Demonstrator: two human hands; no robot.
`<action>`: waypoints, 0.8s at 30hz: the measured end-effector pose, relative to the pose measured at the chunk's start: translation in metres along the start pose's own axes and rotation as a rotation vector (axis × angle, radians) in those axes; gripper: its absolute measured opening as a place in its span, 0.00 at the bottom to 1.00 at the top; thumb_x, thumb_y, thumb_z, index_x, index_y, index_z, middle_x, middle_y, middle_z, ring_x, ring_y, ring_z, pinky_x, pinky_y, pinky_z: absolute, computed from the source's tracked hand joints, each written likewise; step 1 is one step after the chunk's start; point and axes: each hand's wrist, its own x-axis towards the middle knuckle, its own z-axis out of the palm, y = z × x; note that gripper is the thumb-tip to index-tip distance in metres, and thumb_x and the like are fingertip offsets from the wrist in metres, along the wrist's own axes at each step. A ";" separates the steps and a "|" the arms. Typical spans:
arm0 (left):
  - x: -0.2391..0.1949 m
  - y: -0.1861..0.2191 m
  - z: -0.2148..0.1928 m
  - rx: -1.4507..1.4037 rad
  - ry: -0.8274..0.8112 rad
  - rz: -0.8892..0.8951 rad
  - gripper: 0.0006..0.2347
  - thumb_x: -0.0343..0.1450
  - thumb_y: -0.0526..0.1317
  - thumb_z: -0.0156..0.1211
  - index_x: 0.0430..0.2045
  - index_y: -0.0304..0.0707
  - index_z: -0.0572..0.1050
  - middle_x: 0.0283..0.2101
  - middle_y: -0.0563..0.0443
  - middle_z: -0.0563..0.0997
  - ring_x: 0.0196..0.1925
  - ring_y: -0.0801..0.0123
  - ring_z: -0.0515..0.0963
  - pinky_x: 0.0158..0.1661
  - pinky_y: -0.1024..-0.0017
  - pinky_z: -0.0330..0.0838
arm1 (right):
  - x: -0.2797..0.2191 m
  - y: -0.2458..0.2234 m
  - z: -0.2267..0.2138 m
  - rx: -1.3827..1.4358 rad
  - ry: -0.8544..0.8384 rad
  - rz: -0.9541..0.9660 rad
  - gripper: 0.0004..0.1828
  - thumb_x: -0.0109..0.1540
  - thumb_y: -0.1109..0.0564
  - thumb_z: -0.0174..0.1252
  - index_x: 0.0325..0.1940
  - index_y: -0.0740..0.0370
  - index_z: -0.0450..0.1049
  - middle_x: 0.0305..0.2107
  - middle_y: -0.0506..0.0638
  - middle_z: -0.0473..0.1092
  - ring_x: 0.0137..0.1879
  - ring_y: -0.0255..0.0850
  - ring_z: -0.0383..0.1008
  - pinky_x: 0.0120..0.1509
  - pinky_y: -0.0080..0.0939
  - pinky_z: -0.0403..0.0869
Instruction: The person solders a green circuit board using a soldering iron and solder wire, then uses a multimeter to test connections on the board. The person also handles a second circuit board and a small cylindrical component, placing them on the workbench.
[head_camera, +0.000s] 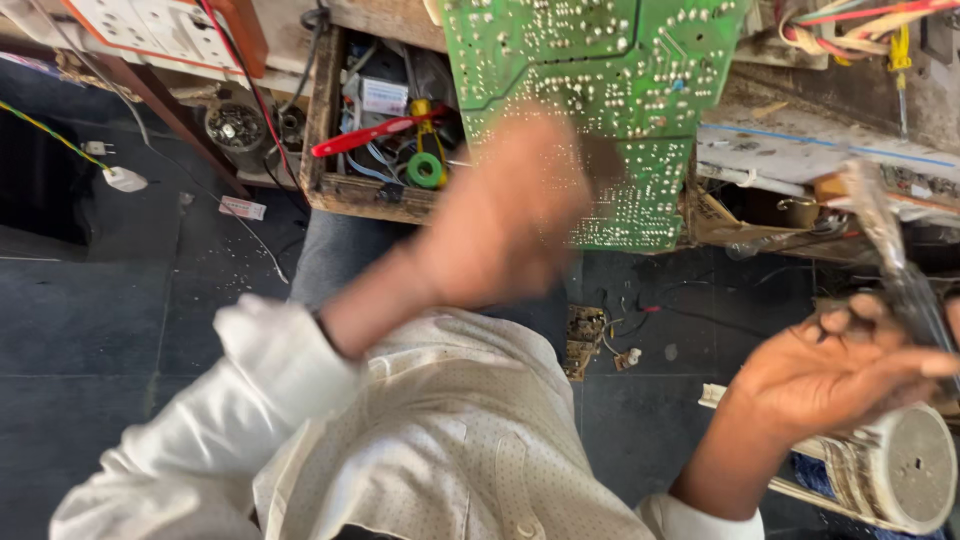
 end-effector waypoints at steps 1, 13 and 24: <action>-0.005 0.026 0.013 -0.200 -0.202 0.005 0.14 0.66 0.37 0.67 0.46 0.45 0.80 0.45 0.44 0.77 0.55 0.50 0.76 0.55 0.52 0.71 | -0.007 -0.003 0.009 -0.100 0.025 -0.083 0.26 0.78 0.45 0.50 0.68 0.70 0.62 0.39 0.68 0.74 0.35 0.45 0.78 0.33 0.35 0.76; -0.033 0.113 0.096 -0.959 -0.038 -0.023 0.16 0.80 0.44 0.61 0.54 0.37 0.63 0.53 0.44 0.70 0.57 0.52 0.71 0.59 0.63 0.68 | -0.046 -0.014 0.121 -0.257 -0.049 -0.157 0.20 0.74 0.51 0.51 0.65 0.66 0.61 0.43 0.57 0.72 0.40 0.38 0.71 0.42 0.31 0.71; -0.032 0.094 0.073 -0.957 -0.180 -0.010 0.11 0.74 0.37 0.64 0.46 0.36 0.70 0.48 0.45 0.74 0.53 0.53 0.74 0.54 0.64 0.71 | -0.057 -0.011 0.123 -0.226 -0.088 -0.113 0.24 0.70 0.57 0.55 0.70 0.63 0.60 0.46 0.54 0.66 0.43 0.35 0.63 0.48 0.32 0.65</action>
